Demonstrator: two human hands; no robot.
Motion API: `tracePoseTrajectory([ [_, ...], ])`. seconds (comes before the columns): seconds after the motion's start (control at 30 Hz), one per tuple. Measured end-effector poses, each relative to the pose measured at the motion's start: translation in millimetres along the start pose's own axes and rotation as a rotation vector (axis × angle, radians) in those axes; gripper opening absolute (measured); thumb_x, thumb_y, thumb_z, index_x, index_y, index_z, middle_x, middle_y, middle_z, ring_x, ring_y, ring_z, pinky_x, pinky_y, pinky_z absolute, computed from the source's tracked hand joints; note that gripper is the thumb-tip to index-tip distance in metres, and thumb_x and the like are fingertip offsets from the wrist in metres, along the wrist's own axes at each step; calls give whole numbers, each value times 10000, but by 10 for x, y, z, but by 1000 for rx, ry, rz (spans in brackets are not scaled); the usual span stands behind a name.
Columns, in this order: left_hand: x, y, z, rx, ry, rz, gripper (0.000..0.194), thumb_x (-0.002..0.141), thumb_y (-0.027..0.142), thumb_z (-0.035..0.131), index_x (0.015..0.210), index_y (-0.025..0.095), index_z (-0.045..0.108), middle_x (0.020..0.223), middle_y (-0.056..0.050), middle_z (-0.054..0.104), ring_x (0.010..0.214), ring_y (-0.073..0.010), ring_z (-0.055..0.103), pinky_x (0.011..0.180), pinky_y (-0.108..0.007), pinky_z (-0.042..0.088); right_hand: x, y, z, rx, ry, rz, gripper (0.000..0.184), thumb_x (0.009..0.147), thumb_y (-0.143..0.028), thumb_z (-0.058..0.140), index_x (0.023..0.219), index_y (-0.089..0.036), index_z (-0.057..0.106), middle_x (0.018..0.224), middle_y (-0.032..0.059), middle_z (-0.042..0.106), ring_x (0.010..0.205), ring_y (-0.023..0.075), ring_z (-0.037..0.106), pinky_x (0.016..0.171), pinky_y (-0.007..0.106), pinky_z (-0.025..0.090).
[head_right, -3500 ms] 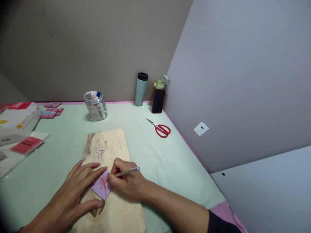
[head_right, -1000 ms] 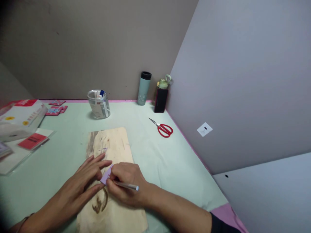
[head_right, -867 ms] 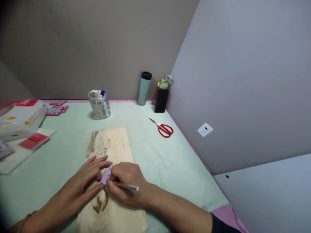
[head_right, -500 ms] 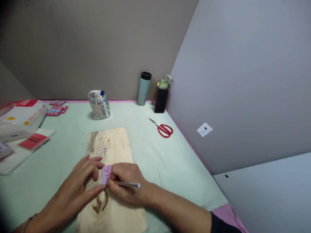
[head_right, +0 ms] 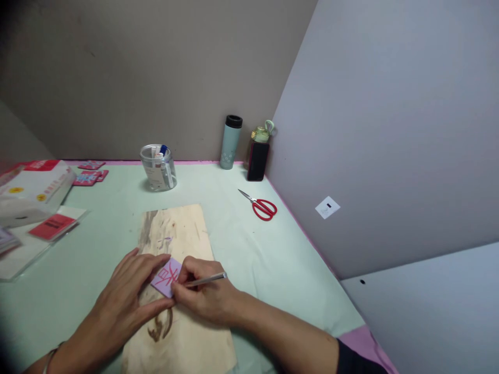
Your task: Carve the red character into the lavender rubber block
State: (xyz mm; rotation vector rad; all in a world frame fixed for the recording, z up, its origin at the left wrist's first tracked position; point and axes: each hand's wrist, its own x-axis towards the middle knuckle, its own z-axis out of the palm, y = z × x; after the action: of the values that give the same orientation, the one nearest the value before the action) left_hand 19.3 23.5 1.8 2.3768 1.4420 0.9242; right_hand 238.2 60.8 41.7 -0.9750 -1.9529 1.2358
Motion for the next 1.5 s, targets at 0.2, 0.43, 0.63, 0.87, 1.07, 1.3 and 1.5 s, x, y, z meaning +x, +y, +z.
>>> tracePoseTrajectory([
  [0.2, 3, -61, -34, 6, -44, 13, 537, 964, 478, 676, 1428, 296, 476, 1193, -38, 679, 1153, -280, 641, 1218, -590, 297, 5, 31, 0, 5, 22, -3, 209, 844, -226, 662, 713, -204, 500, 619, -61, 494, 550, 96, 401, 542, 218, 322],
  [0.43, -22, -76, -54, -3, -6, -55, 394, 957, 484, 666, 1271, 292, 524, 1099, -21, 668, 1095, -281, 642, 1194, -595, 323, 15, 40, -4, 18, 54, 21, 206, 848, -214, 662, 722, -204, 500, 628, -61, 497, 561, 100, 407, 541, 220, 327],
  [0.63, -24, 1, -59, 39, 43, -80, 371, 948, 492, 666, 1229, 289, 535, 1149, -55, 607, 1360, -354, 490, 1169, -596, 341, 22, 48, -14, 56, 64, 38, 231, 874, -269, 684, 735, -204, 511, 639, -52, 515, 572, 111, 426, 552, 237, 335],
  [0.87, -27, -26, -16, 47, 42, -77, 368, 944, 497, 667, 1204, 283, 520, 1167, -53, 618, 1355, -344, 502, 1203, -628, 279, 24, 12, -38, 105, 87, 51, 246, 876, -297, 671, 733, -211, 491, 629, -52, 499, 572, 114, 415, 548, 237, 331],
  [1.07, -35, -26, -19, 61, 52, -67, 365, 931, 491, 677, 1195, 279, 541, 1152, -45, 650, 1330, -347, 550, 1187, -614, 324, 26, 56, -21, 56, 67, 45, 226, 862, -256, 641, 724, -215, 468, 618, -59, 485, 556, 109, 398, 540, 230, 313],
  [1.3, -9, -13, -36, 50, 76, -42, 358, 936, 489, 677, 1189, 274, 542, 1142, -50, 644, 1308, -338, 569, 1176, -587, 358, 8, 10, -21, -23, 45, -19, 228, 891, -226, 627, 731, -215, 465, 638, -58, 483, 569, 108, 412, 545, 225, 317],
  [1.5, -11, -40, -30, 48, 68, -46, 361, 926, 482, 697, 1186, 279, 552, 1157, -48, 635, 1301, -329, 567, 1178, -583, 355, -3, 109, 19, -380, -23, -405, 232, 1001, -211, 518, 783, -231, 442, 735, -6, 516, 654, 152, 456, 606, 274, 371],
])
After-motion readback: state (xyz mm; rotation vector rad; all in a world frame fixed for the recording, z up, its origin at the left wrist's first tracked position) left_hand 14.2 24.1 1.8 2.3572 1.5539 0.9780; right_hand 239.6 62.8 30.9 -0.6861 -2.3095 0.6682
